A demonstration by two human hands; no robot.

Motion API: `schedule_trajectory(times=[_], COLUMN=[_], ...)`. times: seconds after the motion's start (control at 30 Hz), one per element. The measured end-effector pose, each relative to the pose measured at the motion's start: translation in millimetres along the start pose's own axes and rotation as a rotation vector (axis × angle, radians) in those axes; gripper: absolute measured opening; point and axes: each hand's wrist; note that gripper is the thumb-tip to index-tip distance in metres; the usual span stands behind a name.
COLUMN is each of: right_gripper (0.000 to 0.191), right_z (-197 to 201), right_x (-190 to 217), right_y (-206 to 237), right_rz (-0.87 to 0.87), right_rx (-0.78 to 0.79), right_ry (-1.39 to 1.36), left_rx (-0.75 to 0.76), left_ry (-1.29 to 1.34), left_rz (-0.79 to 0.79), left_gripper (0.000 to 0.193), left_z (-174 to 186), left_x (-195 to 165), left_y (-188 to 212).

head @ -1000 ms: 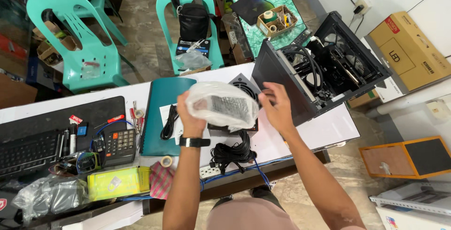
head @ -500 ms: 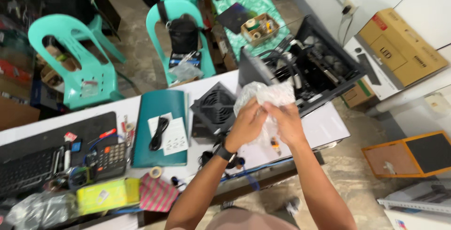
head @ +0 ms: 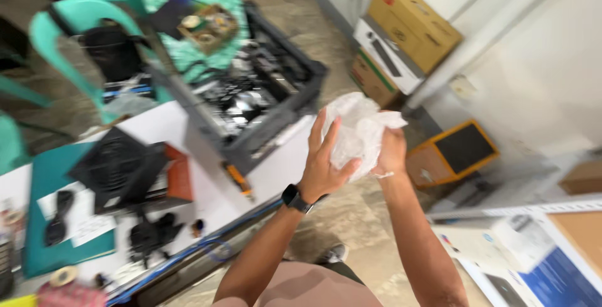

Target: The person opens a cardboard box on the workbench and takes out a power supply unit, a bundle of cables, and a wrapped fan, removing bubble wrap and plastic packaging. They then carry the box across the shop, hand it to another person, and begin opening a monitor box with a cutter.

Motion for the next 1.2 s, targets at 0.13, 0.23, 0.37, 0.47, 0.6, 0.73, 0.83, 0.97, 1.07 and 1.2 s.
schedule_trajectory(times=[0.13,0.23,0.37,0.47,0.6,0.73,0.83,0.97,1.07,1.2], right_gripper=[0.038,0.039,0.033,0.034,0.037,0.042,0.044,0.057,0.040,0.035], right_z=[73,105,122,122,104,83,72,53,31,-8], right_x=[12,31,58,71,71,73,57,17,-8,-42], right_y=[-15,-30,-59,-96,-166,-265,-327,-410,-463,-512], right_rz=[-0.229,-0.339,-0.453,-0.520,-0.479,-0.572,-0.655,-0.482,-0.584,-0.677], right_rx=[0.012,-0.007,0.118,0.206,0.121,0.199,0.322,0.470,0.528,0.559], right_ry=[-0.051,-0.102,-0.200,-0.258,0.000,0.177,0.278,0.437,0.157,0.103], left_rx=[-0.007,-0.049,-0.160,-0.232,-0.339,-0.342,-0.255,-0.171,-0.288,-0.508], left_ry=[0.112,0.147,0.221,0.294,0.225,0.174,0.382,0.602,0.263,-0.078], left_rz=[-0.006,0.083,0.299,0.518,0.599,0.693,0.689,0.556,0.485,0.631], left_gripper=[0.069,0.039,0.022,0.022,0.022,0.021,0.024,0.046,0.045,0.044], left_z=[-106,-168,-233,-273,-307,-313,-311,-293,-259,-216], left_x=[-9,3,34,66,122,189,227,249,250,223], left_y=[-23,-41,-59,-79,-123,-182,-217,-252,-272,-277])
Point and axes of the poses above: each hand's wrist, its own y-axis away from the middle knuckle, its own z-axis out of the back of the hand, x = y × z, and after that the axes turned 8 degrees about -y, right-handed
